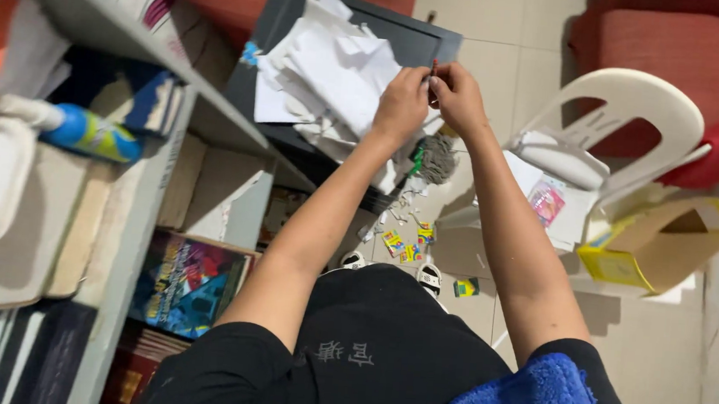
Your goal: Sorting and organizing a stack of papers from a box onto a chair.
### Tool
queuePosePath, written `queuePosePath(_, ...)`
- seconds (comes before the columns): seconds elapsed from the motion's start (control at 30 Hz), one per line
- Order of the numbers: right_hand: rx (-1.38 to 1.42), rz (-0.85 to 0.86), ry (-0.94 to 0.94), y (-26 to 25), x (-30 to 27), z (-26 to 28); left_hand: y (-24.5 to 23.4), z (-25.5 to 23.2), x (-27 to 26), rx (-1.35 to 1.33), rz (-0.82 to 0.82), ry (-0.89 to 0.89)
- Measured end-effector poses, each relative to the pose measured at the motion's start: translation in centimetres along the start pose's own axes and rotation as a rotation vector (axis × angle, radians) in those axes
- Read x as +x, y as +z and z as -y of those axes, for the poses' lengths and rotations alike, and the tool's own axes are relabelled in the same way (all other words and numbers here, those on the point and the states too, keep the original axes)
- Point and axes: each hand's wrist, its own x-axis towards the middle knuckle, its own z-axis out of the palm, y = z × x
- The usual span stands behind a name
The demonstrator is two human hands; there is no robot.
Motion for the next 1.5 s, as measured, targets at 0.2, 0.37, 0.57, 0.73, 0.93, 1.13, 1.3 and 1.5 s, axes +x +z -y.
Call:
queuePosePath(0.2,0.022,-0.111,0.032,-5.5,-1.5,-5.1,7.2,-1.1,-0.7,-0.138,0.082,0.027)
queuePosePath(0.37,-0.046,-0.205,0.184,-10.2,-7.9,-13.5,11.7,-4.4,-3.6,-0.1,0.366,0.007)
queuePosePath(0.57,0.334,-0.379,0.738,-16.6,-19.7,-29.1,22.8,-4.0,-11.8,0.014,0.959,-0.092)
queuePosePath(0.73,0.203,-0.632,1.023,-23.1,-27.4,-33.4,28.1,-5.1,-16.8,0.059,1.13,-0.191)
queuePosePath(0.93,0.001,-0.633,1.163,-28.8,-26.1,-36.7,29.4,-6.8,-16.7,0.007,1.087,-0.293)
queuePosePath(1.13,-0.342,-0.609,0.899,-28.1,-25.0,-38.2,32.3,-4.3,-19.4,0.024,1.041,-0.372)
queuePosePath(1.3,-0.511,-0.509,0.707,-25.6,-24.0,-37.8,34.7,-6.6,-18.4,0.038,0.953,-0.057)
queuePosePath(1.5,-0.272,-0.394,0.614,-22.1,-16.5,-21.3,23.3,-11.2,-10.3,0.044,0.855,-0.117)
